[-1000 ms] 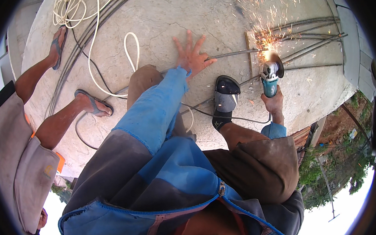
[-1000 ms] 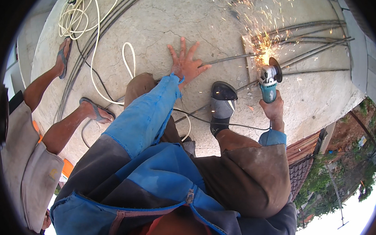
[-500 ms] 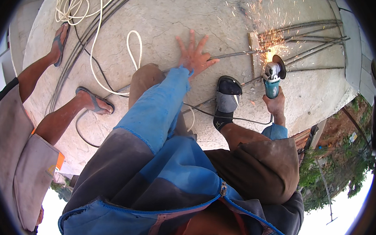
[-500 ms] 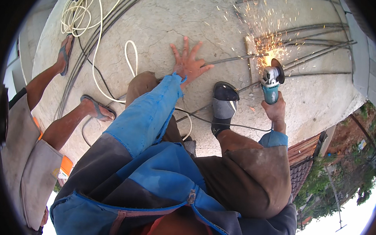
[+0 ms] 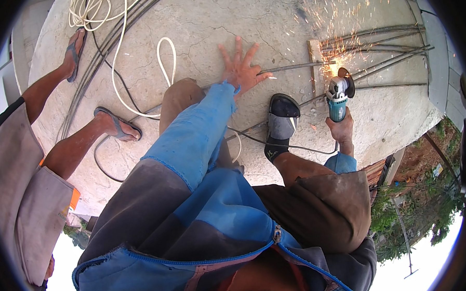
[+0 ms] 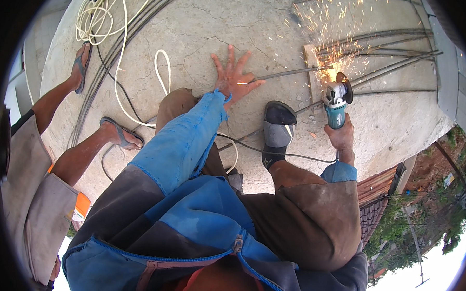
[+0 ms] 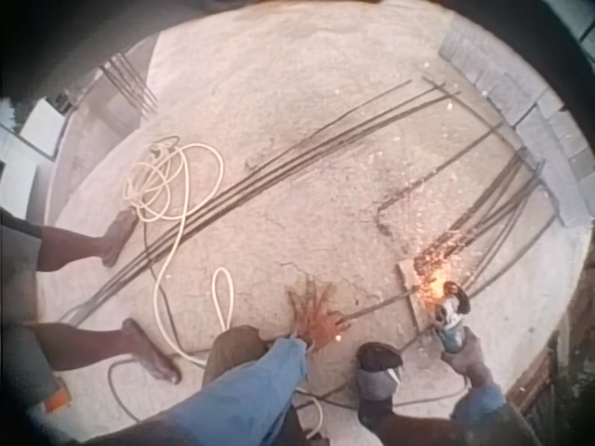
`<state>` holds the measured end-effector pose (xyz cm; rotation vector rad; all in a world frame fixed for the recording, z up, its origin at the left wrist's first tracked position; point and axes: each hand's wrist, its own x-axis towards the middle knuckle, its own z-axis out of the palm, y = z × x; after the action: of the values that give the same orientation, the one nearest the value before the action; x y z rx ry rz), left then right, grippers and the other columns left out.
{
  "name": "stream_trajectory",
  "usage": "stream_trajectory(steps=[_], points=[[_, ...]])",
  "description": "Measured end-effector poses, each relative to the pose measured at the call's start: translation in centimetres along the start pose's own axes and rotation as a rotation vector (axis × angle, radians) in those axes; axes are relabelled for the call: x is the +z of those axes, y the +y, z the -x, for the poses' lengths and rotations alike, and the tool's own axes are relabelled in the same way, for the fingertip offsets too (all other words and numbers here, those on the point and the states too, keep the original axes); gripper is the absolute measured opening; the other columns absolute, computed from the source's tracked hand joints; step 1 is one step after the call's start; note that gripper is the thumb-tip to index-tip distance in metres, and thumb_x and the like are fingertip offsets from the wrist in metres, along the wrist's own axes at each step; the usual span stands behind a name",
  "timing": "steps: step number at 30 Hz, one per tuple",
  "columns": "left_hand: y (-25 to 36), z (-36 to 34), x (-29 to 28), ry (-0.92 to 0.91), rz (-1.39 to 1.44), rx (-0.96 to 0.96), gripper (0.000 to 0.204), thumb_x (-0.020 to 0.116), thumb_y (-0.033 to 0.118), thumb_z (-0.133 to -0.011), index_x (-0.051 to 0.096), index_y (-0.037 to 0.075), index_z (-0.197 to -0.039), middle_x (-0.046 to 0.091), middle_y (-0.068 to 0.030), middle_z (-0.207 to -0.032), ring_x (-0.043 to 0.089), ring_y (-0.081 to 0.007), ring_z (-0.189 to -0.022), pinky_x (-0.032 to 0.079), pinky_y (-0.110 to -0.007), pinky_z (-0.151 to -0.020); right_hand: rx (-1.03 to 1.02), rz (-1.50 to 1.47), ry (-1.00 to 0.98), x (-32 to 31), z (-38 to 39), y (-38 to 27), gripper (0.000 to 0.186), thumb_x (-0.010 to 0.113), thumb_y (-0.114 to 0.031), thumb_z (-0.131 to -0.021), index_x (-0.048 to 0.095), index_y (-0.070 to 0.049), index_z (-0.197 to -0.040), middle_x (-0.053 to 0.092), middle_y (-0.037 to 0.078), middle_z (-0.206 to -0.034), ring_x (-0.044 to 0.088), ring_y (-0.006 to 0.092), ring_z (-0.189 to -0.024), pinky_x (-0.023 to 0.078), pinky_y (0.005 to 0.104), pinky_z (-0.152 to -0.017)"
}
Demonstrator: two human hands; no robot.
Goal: The person uses an angle grinder to cut several metal rods on a concrete rooftop. They repeatedly position each rod, cut it while sparks fly, and then move the cut pieces aside. The person also carries the cut rods across the rooftop toward a pile of construction materials.
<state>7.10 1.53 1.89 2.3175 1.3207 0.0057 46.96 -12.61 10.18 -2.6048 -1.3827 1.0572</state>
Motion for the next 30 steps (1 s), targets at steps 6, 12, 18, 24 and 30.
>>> stream_trajectory(steps=[6,12,18,24,30], points=[[0.0,0.1,0.1,0.021,0.003,0.010,0.062,0.057,0.070,-0.105,0.086,0.016,-0.094,0.029,-0.0167,-0.179,-0.009,-0.0617,-0.164,-0.011,-0.097,-0.112,0.002,-0.003,0.003,0.0,0.0,0.0,0.055,0.083,-0.022,-0.076,0.065,-0.001,-0.123,0.076,0.029,-0.111,0.075,0.0479,-0.107,0.059,0.0518,-0.095],[-0.1,0.0,0.3,0.029,-0.002,0.015,0.062,0.057,0.070,-0.105,0.086,0.017,-0.095,0.029,-0.0173,-0.178,-0.008,-0.0627,-0.164,-0.011,-0.097,-0.111,-0.018,0.024,0.010,0.0,0.0,-0.1,0.055,0.083,-0.023,-0.076,0.065,0.000,-0.122,0.076,0.028,-0.109,0.075,0.0463,-0.104,0.059,0.0512,-0.094],[0.2,0.0,-0.3,-0.017,-0.012,0.000,0.062,0.055,0.071,-0.105,0.086,0.018,-0.098,0.027,-0.0169,-0.179,-0.009,-0.0624,-0.164,-0.011,-0.097,-0.110,-0.008,0.001,0.000,0.0,-0.2,0.3,0.056,0.083,-0.023,-0.075,0.065,0.000,-0.122,0.076,0.029,-0.109,0.076,0.0474,-0.105,0.059,0.0519,-0.094],[0.2,-0.1,-0.5,-0.072,-0.021,-0.019,0.062,0.052,0.071,-0.107,0.087,0.020,-0.101,0.024,-0.0154,-0.181,-0.013,-0.0604,-0.164,-0.013,-0.096,-0.111,-0.017,-0.009,0.001,0.0,-0.2,0.3,0.053,0.083,-0.022,-0.075,0.065,0.000,-0.119,0.076,0.028,-0.107,0.075,0.0457,-0.101,0.059,0.0512,-0.092],[0.2,-0.1,-0.5,-0.063,-0.015,-0.024,0.063,0.052,0.072,-0.106,0.086,0.019,-0.100,0.024,-0.0146,-0.181,-0.012,-0.0593,-0.165,-0.013,-0.095,-0.112,-0.036,-0.027,0.007,0.0,0.0,0.0,0.051,0.083,-0.022,-0.075,0.065,0.000,-0.117,0.076,0.028,-0.107,0.076,0.0470,-0.102,0.059,0.0520,-0.092]])
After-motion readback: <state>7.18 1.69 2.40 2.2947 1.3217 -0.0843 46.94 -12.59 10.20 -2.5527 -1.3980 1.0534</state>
